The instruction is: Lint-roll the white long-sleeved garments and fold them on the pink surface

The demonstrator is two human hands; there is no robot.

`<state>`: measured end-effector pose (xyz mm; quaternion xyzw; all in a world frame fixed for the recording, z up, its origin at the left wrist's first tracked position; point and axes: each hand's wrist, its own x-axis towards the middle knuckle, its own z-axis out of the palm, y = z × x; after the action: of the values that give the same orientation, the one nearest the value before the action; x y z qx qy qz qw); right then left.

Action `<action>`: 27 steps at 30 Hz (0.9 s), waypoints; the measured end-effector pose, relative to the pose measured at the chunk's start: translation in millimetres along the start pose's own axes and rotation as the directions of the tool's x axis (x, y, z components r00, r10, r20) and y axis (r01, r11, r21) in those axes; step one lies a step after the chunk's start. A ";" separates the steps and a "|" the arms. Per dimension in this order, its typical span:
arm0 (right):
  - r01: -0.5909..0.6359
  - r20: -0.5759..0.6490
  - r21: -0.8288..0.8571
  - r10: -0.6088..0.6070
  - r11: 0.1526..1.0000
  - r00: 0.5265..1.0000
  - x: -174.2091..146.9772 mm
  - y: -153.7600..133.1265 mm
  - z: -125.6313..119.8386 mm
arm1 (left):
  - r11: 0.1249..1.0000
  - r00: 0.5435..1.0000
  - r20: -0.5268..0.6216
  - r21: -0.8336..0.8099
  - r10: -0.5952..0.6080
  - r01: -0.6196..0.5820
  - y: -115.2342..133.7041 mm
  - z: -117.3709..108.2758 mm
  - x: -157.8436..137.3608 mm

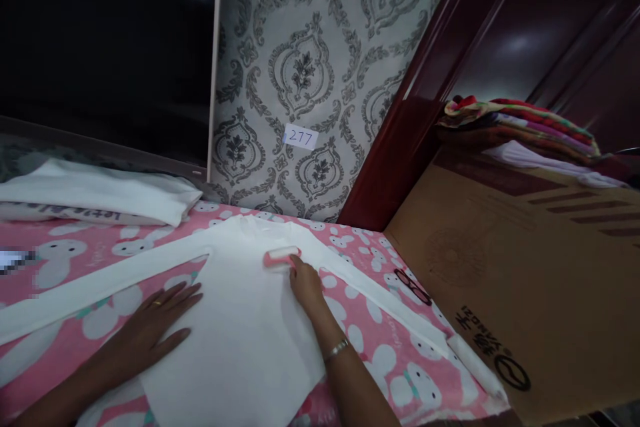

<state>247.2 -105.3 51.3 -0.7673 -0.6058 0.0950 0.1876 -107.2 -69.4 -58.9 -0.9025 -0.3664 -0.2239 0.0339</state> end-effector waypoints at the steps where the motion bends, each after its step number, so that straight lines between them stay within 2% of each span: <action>1: -0.005 -0.003 0.005 0.005 1.000 1.000 15.7 -10.2 2.4 | 1.000 1.000 0.009 -0.004 -0.003 0.003 0.2 -1.0 -0.1; 6: -0.007 -0.014 0.060 0.008 0.998 1.000 89.6 -53.3 13.4 | 0.999 0.999 0.028 -0.032 -0.015 0.016 2.0 -8.7 1.0; 8: -0.022 -0.014 0.079 0.023 0.997 1.000 102.8 -63.5 19.2 | 0.999 1.000 0.020 -0.034 -0.010 0.010 1.8 -8.5 0.6; 10: -0.026 -0.025 0.111 0.029 0.993 0.999 102.9 -65.7 24.6 | 1.000 1.000 0.017 -0.028 -0.007 0.007 0.8 -6.2 -0.4; 14: 0.009 -0.047 0.158 -0.002 0.987 0.999 78.2 -43.5 24.5 | 1.000 1.000 0.018 -0.026 -0.006 0.006 -0.5 -3.0 -1.3; 21: 0.142 -0.119 0.183 -0.122 0.973 0.985 6.4 15.2 -0.6 | 0.998 1.000 -0.006 -0.054 -0.015 0.015 6.8 -11.3 1.6; 24: 0.188 -0.027 0.105 -0.186 0.977 0.982 -24.9 17.3 4.8 | 0.998 1.000 0.014 -0.054 -0.026 0.027 9.6 -13.9 1.7; 27: 0.159 0.013 0.005 -0.159 0.987 0.987 -29.2 1.1 14.1 | 0.997 0.999 0.028 -0.068 -0.033 0.035 11.5 -15.9 1.5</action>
<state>235.8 -131.3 35.6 -0.7153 -0.6663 0.0862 0.1921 -104.5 -80.3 -42.8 -0.8996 -0.3744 -0.2249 -0.0057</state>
